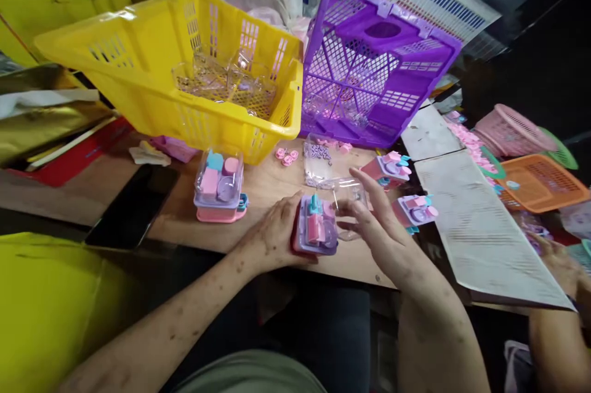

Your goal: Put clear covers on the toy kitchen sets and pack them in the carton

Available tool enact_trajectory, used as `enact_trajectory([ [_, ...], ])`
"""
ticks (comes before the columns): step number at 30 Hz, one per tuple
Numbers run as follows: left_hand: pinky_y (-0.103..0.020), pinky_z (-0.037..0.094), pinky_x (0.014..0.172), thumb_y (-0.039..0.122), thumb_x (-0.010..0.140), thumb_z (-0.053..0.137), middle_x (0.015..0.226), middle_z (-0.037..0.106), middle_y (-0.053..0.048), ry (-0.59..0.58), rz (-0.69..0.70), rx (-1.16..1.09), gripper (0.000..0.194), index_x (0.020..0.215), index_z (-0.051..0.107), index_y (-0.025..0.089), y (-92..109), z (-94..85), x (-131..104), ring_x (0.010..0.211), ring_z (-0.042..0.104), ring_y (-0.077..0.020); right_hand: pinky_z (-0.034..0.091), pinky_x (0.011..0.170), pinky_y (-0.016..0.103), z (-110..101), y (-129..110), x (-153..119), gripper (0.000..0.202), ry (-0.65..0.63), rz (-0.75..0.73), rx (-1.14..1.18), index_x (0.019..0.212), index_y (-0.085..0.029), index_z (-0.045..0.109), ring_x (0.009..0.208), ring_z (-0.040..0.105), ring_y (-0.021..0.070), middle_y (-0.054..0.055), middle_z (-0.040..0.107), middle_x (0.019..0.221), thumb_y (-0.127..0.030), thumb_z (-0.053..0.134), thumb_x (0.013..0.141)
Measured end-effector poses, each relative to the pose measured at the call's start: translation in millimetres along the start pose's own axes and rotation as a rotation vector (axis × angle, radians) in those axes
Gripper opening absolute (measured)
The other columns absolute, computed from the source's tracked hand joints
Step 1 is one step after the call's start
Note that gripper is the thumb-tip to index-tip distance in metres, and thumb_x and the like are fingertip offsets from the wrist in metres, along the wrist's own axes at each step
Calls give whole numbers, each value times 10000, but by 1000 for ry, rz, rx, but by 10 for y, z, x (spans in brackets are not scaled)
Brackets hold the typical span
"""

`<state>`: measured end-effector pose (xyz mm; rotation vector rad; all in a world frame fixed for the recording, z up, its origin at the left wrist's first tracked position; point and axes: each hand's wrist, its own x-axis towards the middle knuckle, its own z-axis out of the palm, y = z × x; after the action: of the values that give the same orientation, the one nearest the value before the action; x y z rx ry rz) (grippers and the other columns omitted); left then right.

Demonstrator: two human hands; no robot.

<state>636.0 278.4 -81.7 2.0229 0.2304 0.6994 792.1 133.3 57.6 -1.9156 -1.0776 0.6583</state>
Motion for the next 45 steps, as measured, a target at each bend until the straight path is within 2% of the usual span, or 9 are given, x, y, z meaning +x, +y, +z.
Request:
enact_trajectory([
  [3,-671,476,1293,452,637,1104,1645,513,-217,18,9,61,1351,1670,260,239,-1,52,-11,1536,545,-439,646,1060,598,35,-130,65,776,80,-16,-284,1595,-262,503,1225,743,357,197,630,1532,-733,660,998],
  [6,-693,451,1305,464,643,1107,1684,456,-247,41,16,109,1424,1694,176,230,11,87,-38,1574,500,-458,664,990,581,47,-269,93,826,104,-17,-423,1594,-192,493,1082,784,360,210,724,1361,-666,718,957],
  [8,-721,423,1315,529,626,1111,1705,418,-287,46,3,138,1506,1713,122,201,41,78,-49,1598,463,-489,660,971,564,58,-366,75,749,156,-78,-455,1626,-224,492,1043,788,346,161,772,1251,-616,647,1007],
  [12,-768,376,1324,738,689,1013,1730,373,-337,-14,-40,134,1483,1725,135,142,124,-1,-48,1630,407,-529,620,1046,566,167,-521,6,643,261,-207,-618,1624,-295,583,1155,756,348,147,733,1452,-584,606,1050],
  [15,-738,388,1331,728,787,946,1753,356,-332,-34,-56,117,1337,1711,187,129,139,-44,-39,1633,414,-509,596,1088,588,339,-540,-12,656,202,-203,-767,1652,-247,598,1210,737,372,177,737,1441,-511,626,1052],
  [21,-696,470,1278,774,771,941,1660,505,-249,-4,-16,104,1216,1633,315,187,90,-30,-26,1522,541,-470,592,1080,573,579,-497,57,647,134,-118,-927,1645,-158,607,1231,724,400,228,740,1406,-418,635,1054],
  [31,-636,502,1239,768,770,942,1517,599,-251,-37,-64,185,1158,1546,380,119,186,-85,14,1425,600,-466,631,836,452,601,-623,8,559,110,-93,-1098,1567,-272,658,975,760,325,174,719,1272,-433,653,1032],
  [38,-622,506,1241,772,778,933,1506,595,-243,-39,-65,177,1151,1544,366,126,184,-96,9,1420,605,-451,651,751,449,706,-651,-41,548,146,-126,-1215,1575,-252,622,1211,746,418,215,587,1605,-420,615,1054],
  [45,-600,478,1277,715,754,980,1554,567,-275,-29,-65,250,1222,1577,328,89,189,-30,-15,1490,569,-453,586,592,400,714,-665,-56,522,149,-138,-1292,1557,-232,628,922,764,334,218,623,1510,-398,570,1066],
])
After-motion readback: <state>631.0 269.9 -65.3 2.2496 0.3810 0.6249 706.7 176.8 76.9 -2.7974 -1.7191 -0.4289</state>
